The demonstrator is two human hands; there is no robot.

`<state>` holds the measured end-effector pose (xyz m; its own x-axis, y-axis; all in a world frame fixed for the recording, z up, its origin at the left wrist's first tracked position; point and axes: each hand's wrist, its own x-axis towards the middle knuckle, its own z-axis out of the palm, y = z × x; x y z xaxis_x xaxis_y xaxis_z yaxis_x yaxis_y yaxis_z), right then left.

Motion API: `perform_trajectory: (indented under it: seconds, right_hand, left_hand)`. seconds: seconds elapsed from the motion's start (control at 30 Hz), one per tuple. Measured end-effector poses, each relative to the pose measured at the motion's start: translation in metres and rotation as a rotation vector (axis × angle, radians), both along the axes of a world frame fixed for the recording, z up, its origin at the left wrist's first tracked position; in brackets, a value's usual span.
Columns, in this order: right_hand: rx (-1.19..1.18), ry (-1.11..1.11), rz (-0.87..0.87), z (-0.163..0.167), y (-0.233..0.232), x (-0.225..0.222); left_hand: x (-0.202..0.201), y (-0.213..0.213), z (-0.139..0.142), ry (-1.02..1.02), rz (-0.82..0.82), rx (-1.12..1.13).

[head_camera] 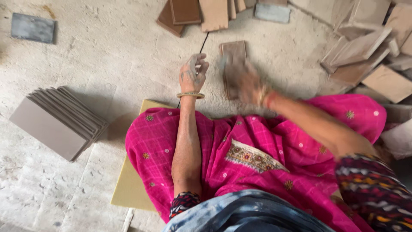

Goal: The person sits on a mat and sands the edges and surfaces of small rectangular tiles using a sanding block. They handle the tiles one at a time, rubbing the sanding block over the surfaces and edges, then place the finished tiles into a stack.

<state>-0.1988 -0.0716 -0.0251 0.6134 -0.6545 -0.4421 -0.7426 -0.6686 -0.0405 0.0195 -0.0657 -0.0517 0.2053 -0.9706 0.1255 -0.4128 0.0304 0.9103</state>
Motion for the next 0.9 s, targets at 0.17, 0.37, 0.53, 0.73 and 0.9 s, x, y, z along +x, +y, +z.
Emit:
perform_trajectory:
  seconds: [0.17,0.37,0.53,0.73,0.9]
  right_hand:
    - [0.128,0.089,0.166,0.002,0.024,-0.011]
    - [-0.189,-0.214,-0.153,-0.019,-0.047,-0.013]
    - [-0.124,-0.098,0.014,-0.031,-0.023,-0.012]
    - [-0.179,-0.206,-0.177,-0.051,-0.043,-0.020]
    - [-0.224,-0.313,-0.437,-0.041,-0.022,-0.015]
  left_hand:
    - [-0.009,-0.005,-0.008,-0.006,-0.013,0.097]
    - [-0.020,-0.001,-0.006,-0.035,-0.062,-0.028]
    - [-0.015,-0.008,-0.011,-0.038,-0.021,-0.026]
    - [-0.020,-0.007,-0.015,-0.078,-0.071,0.109]
    - [-0.005,-0.006,-0.006,-0.047,0.004,0.065]
